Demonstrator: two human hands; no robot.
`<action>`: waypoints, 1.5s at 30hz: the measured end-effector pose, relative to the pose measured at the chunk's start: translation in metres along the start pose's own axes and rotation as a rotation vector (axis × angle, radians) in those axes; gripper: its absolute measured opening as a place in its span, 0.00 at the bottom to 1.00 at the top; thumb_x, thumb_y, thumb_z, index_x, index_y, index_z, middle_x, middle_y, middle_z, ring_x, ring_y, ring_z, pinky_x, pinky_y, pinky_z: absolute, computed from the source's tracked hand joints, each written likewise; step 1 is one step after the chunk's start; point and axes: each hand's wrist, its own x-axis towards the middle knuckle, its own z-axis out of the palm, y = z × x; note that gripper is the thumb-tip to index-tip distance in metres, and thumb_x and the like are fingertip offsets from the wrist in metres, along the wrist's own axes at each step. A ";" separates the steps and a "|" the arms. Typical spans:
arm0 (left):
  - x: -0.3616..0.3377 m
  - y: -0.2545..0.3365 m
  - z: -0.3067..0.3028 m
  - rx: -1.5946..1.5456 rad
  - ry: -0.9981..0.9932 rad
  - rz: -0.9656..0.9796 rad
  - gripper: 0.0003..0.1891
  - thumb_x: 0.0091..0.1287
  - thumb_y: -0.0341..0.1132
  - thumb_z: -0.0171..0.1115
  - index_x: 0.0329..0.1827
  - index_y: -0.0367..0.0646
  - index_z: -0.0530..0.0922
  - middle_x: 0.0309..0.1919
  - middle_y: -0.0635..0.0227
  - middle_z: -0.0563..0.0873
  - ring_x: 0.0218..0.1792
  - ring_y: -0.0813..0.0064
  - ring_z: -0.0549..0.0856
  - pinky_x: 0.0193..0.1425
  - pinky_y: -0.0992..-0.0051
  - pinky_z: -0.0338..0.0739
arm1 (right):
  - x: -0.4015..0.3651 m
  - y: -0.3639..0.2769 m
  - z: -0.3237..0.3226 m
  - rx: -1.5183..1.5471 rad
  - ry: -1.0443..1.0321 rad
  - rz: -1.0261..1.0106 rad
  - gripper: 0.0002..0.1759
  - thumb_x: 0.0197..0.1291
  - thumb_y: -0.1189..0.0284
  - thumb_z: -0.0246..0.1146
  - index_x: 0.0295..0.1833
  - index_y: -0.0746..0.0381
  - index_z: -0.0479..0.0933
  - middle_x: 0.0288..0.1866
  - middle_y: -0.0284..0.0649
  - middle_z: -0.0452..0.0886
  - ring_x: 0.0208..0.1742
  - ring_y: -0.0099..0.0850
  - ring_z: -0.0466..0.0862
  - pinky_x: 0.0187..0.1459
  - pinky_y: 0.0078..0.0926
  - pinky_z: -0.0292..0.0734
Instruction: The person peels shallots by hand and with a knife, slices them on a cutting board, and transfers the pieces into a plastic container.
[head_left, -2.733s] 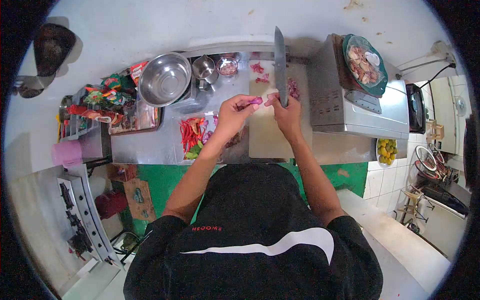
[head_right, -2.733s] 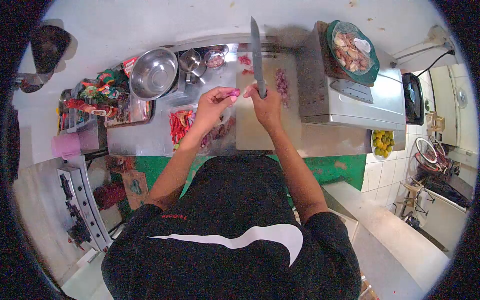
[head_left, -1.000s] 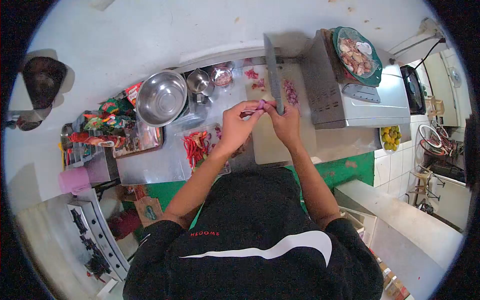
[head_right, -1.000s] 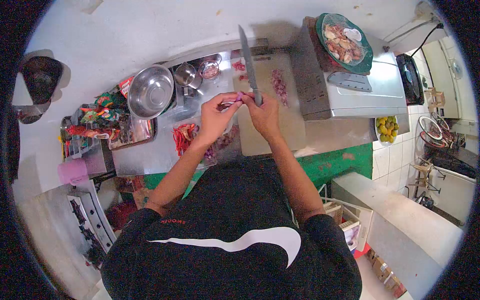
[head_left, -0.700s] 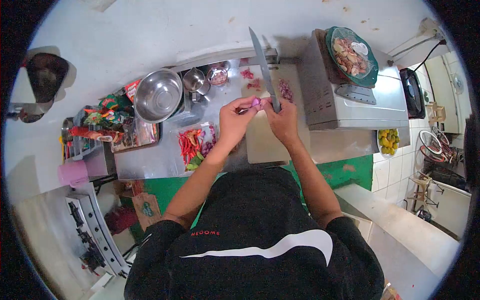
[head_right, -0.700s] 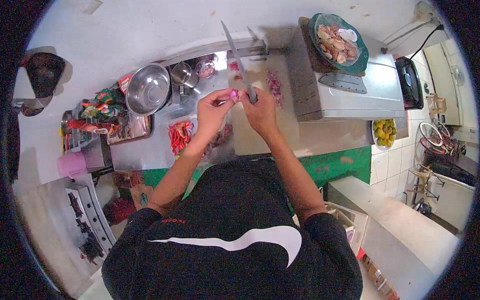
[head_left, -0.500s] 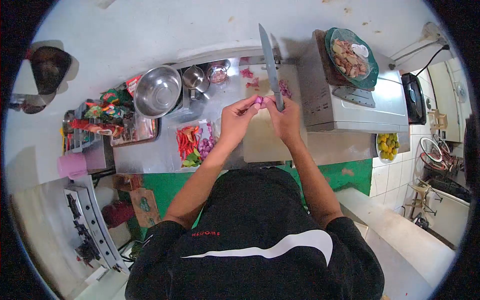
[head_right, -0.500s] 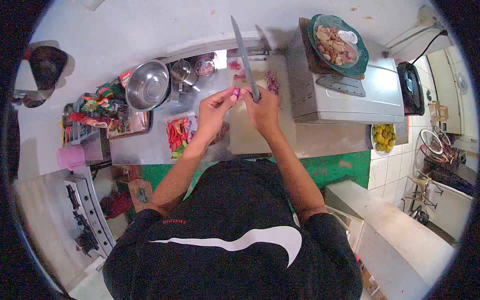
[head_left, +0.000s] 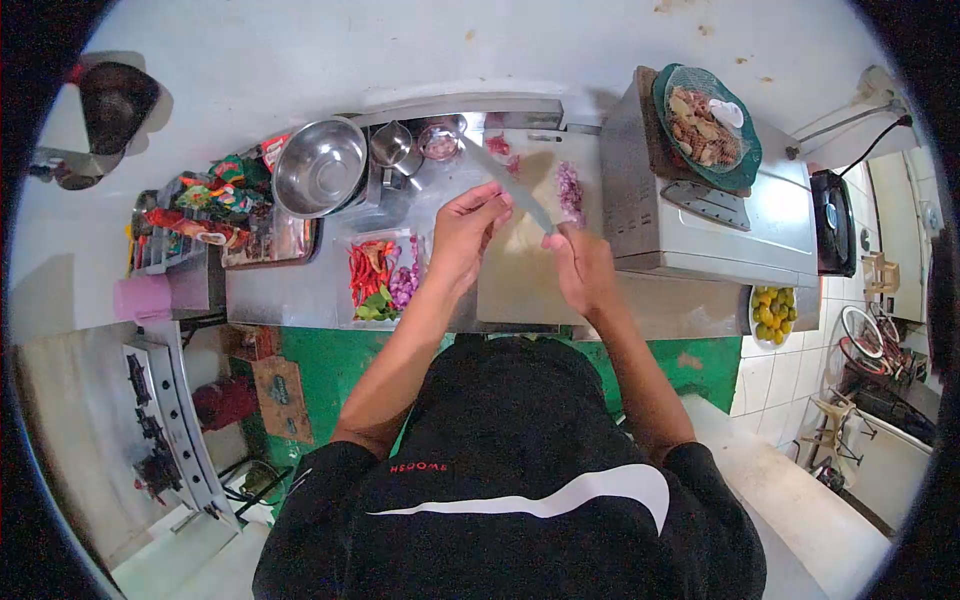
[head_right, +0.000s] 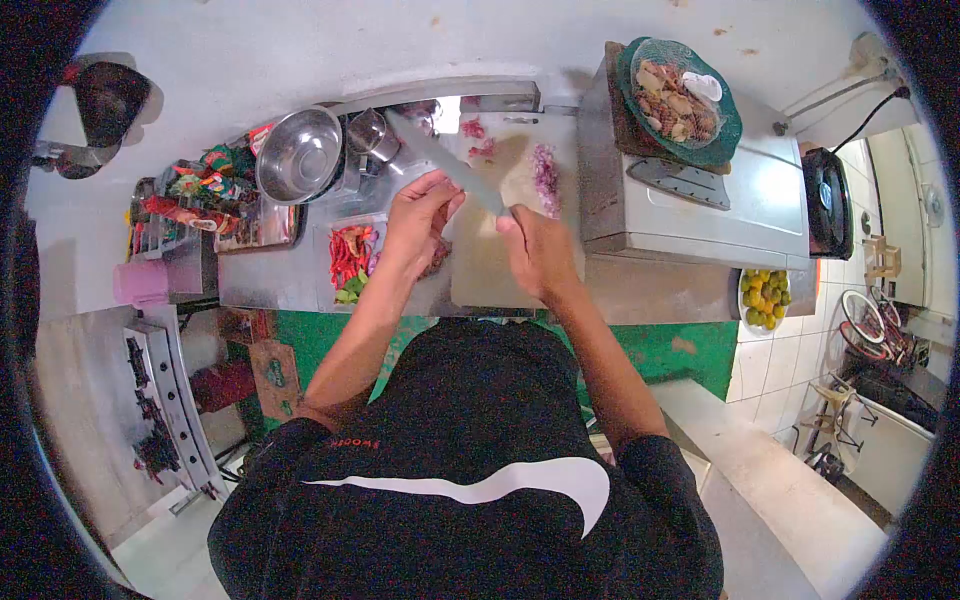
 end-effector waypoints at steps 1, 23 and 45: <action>-0.001 0.001 -0.001 -0.032 -0.032 -0.028 0.11 0.65 0.25 0.64 0.50 0.34 0.81 0.45 0.64 0.86 0.44 0.77 0.85 0.51 0.80 0.80 | -0.002 -0.005 -0.005 -0.048 -0.045 0.006 0.19 0.70 0.59 0.51 0.38 0.64 0.75 0.25 0.51 0.75 0.28 0.49 0.77 0.31 0.41 0.70; -0.002 0.014 -0.004 0.063 -0.038 -0.040 0.12 0.66 0.29 0.64 0.51 0.35 0.82 0.44 0.64 0.87 0.41 0.79 0.85 0.51 0.80 0.82 | 0.003 0.003 -0.014 0.002 -0.054 0.059 0.23 0.71 0.55 0.50 0.34 0.65 0.71 0.23 0.54 0.72 0.25 0.54 0.75 0.28 0.40 0.67; -0.011 0.032 -0.014 0.607 -0.043 0.103 0.12 0.62 0.33 0.70 0.45 0.34 0.86 0.36 0.66 0.89 0.36 0.84 0.84 0.45 0.82 0.77 | 0.045 -0.033 0.028 0.260 0.072 0.218 0.09 0.61 0.71 0.66 0.36 0.66 0.83 0.26 0.32 0.83 0.28 0.16 0.75 0.32 0.20 0.71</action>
